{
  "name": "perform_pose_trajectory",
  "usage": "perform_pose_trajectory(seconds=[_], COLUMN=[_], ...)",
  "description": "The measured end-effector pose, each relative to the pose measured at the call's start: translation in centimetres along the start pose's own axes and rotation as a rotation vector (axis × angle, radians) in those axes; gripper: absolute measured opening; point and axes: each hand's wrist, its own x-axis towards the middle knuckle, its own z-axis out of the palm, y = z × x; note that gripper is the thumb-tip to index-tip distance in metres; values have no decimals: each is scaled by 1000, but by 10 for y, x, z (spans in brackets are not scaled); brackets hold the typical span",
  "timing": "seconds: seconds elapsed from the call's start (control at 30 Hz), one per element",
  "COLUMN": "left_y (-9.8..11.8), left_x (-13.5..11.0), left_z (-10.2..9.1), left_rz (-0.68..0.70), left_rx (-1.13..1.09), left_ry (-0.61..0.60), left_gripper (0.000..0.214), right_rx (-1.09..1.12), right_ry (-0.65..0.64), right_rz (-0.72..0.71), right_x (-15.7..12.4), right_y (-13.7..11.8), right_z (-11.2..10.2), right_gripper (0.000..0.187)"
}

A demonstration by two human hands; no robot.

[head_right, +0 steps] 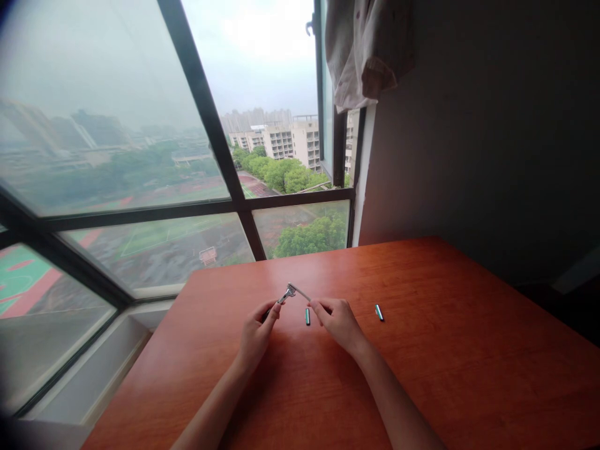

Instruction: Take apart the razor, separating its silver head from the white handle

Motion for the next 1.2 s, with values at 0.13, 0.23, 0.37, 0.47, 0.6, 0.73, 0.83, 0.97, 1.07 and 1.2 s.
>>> perform_pose_trajectory(seconds=[0.13,0.23,0.37,0.47,0.6,0.73,0.83,0.97,1.07,1.2], left_y=[0,-1,-3,-2,0,-1,-3,-4,-1,1], left_x=[2,4,3,0,-1,2,5,5,2,-1], left_z=[-4,-6,-5,0,3,-2,-7,-6,-1,2], left_rz=[-15,-15,-15,-8,12,7,-5,-6,18,75], left_rx=[6,0,-5,-4,10,17,11,5,24,46], left_ry=[52,80,49,2,-24,55,105,88,30,-41], left_gripper=[38,38,37,37,37,38,39,38,37,33], right_rx=[5,-4,-15,-11,19,63,104,155,202,259], right_ry=[-14,-22,-20,-8,-2,-27,-47,-57,-55,-65], right_rz=[-3,-17,-14,-7,6,16,21,43,64,89], right_x=[0,-1,-1,-1,0,-1,-1,-1,-1,-1], right_y=[-1,-3,-3,0,4,2,-1,-3,-3,-3], right_z=[0,0,0,1,4,5,6,7,7,7], right_gripper=[44,44,45,44,44,47,49,48,46,45])
